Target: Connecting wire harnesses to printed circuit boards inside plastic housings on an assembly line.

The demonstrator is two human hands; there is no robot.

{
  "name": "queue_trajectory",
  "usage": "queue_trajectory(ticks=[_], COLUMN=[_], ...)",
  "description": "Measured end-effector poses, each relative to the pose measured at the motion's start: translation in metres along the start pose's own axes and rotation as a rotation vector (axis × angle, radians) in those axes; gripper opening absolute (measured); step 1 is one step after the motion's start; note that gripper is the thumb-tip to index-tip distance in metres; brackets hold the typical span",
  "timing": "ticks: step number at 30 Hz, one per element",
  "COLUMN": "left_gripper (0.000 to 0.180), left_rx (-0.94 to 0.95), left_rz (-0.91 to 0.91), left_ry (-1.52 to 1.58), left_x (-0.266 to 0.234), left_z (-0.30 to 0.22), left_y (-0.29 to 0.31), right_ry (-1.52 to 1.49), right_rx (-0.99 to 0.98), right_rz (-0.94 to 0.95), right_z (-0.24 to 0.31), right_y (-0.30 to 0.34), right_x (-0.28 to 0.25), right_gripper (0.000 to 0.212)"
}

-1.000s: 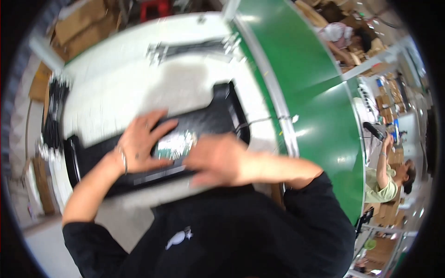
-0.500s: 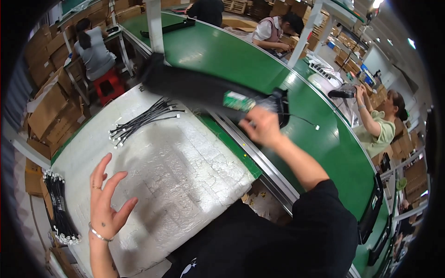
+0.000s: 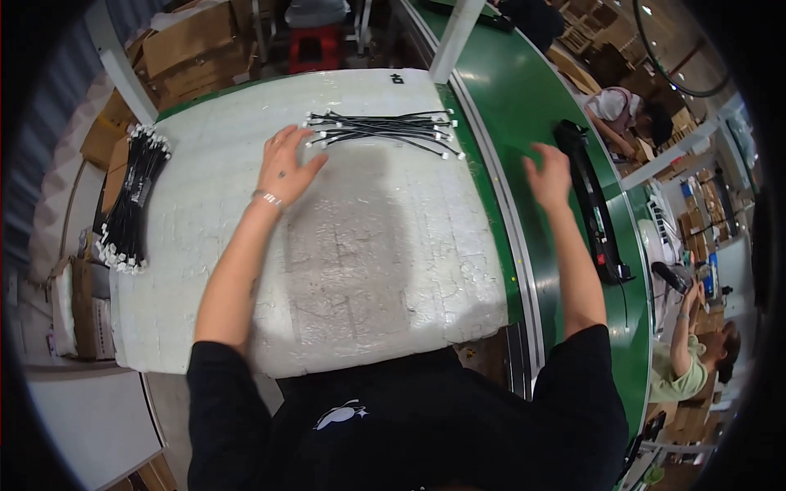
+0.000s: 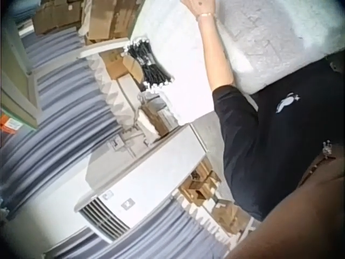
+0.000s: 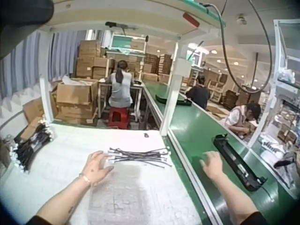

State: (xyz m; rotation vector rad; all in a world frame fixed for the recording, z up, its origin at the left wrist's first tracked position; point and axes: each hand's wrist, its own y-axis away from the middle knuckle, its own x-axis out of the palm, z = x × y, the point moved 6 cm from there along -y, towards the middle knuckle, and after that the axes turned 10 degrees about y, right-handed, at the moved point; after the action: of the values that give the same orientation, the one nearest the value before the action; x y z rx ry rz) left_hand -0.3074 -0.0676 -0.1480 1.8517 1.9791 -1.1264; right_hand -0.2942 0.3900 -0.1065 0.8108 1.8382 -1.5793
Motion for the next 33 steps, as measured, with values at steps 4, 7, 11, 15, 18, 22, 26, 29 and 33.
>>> queue_trajectory(ticks=[4, 7, 11, 15, 18, 22, 26, 29, 33], left_gripper=[0.049, 0.047, 0.04, 0.038, 0.038, 0.034, 0.022, 0.022, 0.016], left_rx=[0.047, 0.057, 0.07, 0.015, -0.006, 0.01, -0.046, -0.173, -0.064], left_rz=[-0.326, -0.213, -0.236, -0.231, -0.233, -0.347, -0.425, -0.331, -0.068], left_ry=[-0.014, -0.113, 0.031, 0.068, 0.086, 0.173, 0.507, 0.888, 0.893], left_x=[0.033, 0.038, 0.036, 0.038, 0.037, 0.028, 0.009, -0.005, 0.012], left_z=[0.017, 0.011, 0.025, 0.025, 0.027, 0.029, 0.021, -0.016, -0.037], left_y=[-0.014, -0.015, -0.021, -0.02, -0.019, -0.017, -0.022, -0.03, -0.031], right_ry=[-0.497, -0.466, -0.387, -0.379, -0.552, -0.677, -0.638, -0.572, -0.633], right_rx=[-0.234, -0.43, -0.435, -0.419, -0.287, -0.408, -0.509, -0.415, -0.162], right_rz=[0.156, 0.165, 0.295, 0.298, 0.392, 0.069, -0.175, -0.115, 0.012], right_z=[0.174, 0.262, 0.315, 0.323, 0.306, 0.287, 0.273, 0.261, 0.255], right_y=[-0.052, -0.085, -0.115, -0.116, -0.116, -0.109, -0.096, -0.086, -0.058], right_x=[0.021, 0.03, 0.065, 0.067, 0.03, -0.045, -0.079, -0.078, -0.048], right_gripper=[0.017, 0.018, 0.012, 0.01, 0.01, 0.01, 0.01, 0.009, 0.009])
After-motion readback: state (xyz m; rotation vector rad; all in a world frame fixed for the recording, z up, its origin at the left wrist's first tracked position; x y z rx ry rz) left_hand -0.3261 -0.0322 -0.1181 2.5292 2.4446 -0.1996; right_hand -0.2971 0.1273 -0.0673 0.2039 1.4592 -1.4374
